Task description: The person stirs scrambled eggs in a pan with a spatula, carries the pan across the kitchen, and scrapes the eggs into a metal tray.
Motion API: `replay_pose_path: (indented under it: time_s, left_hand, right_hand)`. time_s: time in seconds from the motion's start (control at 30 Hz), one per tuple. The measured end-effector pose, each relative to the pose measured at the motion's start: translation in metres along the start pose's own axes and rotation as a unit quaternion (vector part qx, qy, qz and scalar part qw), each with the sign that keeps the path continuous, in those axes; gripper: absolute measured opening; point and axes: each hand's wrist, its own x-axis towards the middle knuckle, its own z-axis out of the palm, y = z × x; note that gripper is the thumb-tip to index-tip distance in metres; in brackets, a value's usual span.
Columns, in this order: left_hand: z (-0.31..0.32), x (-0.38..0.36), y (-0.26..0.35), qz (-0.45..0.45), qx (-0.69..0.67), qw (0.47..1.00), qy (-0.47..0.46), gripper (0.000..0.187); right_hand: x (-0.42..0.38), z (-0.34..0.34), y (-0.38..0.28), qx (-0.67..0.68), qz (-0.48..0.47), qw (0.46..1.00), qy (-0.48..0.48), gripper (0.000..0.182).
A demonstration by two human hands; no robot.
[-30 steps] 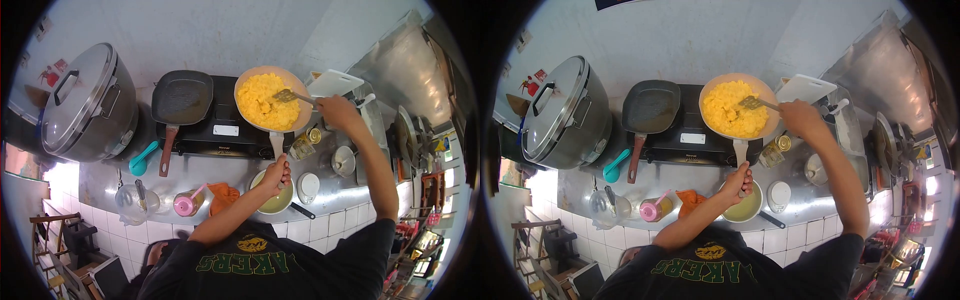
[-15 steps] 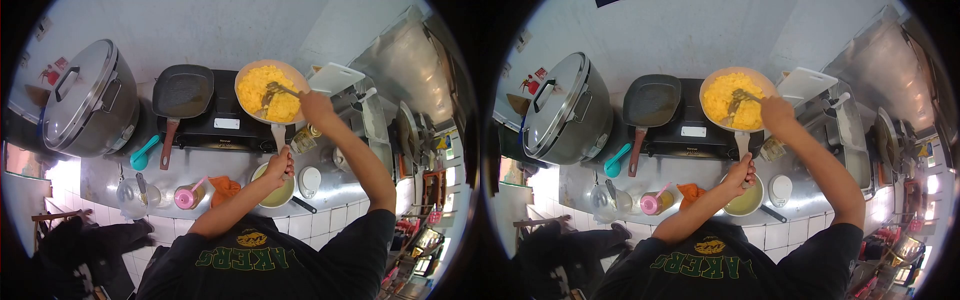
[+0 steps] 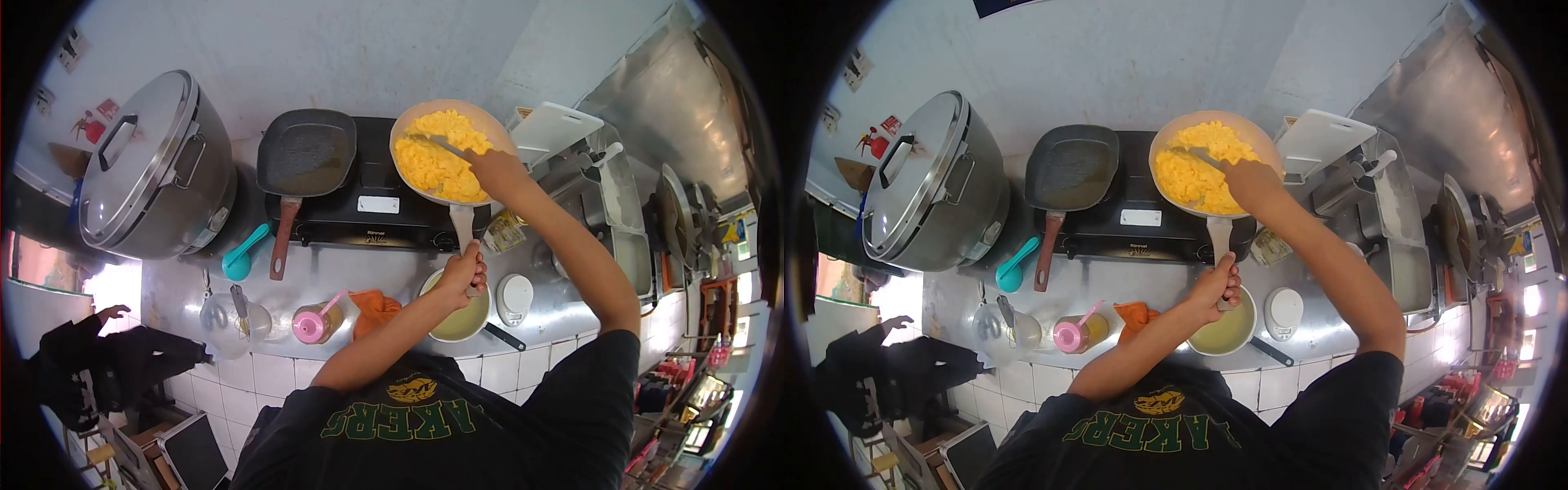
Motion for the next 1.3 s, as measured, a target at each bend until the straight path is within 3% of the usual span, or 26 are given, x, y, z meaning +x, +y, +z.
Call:
replay_pose_path:
  time_s: [0.13, 0.2, 0.33, 0.4, 0.57, 0.63, 0.77, 1.0, 1.13, 1.23, 1.3]
  left_hand:
    - [-0.005, 0.003, -0.003, 0.005, 0.01, 1.0, -0.005, 0.031]
    - [-0.007, 0.004, -0.007, 0.005, 0.019, 1.0, -0.004, 0.031]
    - [-0.009, 0.003, -0.008, 0.006, 0.011, 1.0, -0.01, 0.031]
    - [-0.008, 0.001, -0.006, 0.004, 0.014, 1.0, -0.007, 0.031]
    - [-0.008, 0.001, -0.01, 0.013, 0.021, 1.0, -0.011, 0.031]
    - [-0.006, 0.001, -0.009, 0.015, 0.016, 1.0, -0.004, 0.031]
    - [-0.006, 0.001, -0.011, 0.013, 0.027, 1.0, 0.001, 0.03]
    - [-0.006, 0.0, -0.01, 0.022, 0.011, 1.0, -0.001, 0.029]
    - [-0.007, 0.001, -0.007, 0.013, 0.015, 1.0, -0.005, 0.029]
    - [-0.009, 0.0, -0.008, 0.003, 0.019, 1.0, -0.014, 0.03]
    - [-0.007, 0.001, -0.007, 0.003, 0.023, 0.999, -0.022, 0.03]
  right_hand:
    - [-0.031, -0.031, 0.01, -0.043, -0.049, 0.997, -0.033, 0.021]
    - [-0.046, -0.047, 0.018, -0.103, -0.078, 0.991, -0.036, 0.028]
    - [-0.067, -0.103, 0.034, -0.144, -0.057, 0.987, -0.046, 0.026]
    - [-0.078, -0.121, 0.037, -0.072, -0.018, 0.996, -0.047, 0.021]
    - [-0.101, -0.11, -0.013, -0.046, -0.042, 0.995, -0.078, 0.018]
    - [-0.085, -0.061, -0.034, -0.064, -0.033, 0.996, -0.058, 0.02]
    - [-0.037, -0.035, -0.028, -0.024, 0.048, 0.997, -0.061, 0.021]
    - [0.006, -0.085, 0.027, -0.086, 0.112, 0.984, -0.113, 0.023]
    - [0.0, -0.109, 0.043, -0.053, 0.096, 0.987, -0.119, 0.023]
    - [-0.002, -0.089, 0.044, -0.009, 0.109, 0.991, -0.076, 0.025]
    - [0.007, -0.042, 0.032, -0.013, 0.095, 0.992, 0.077, 0.021]
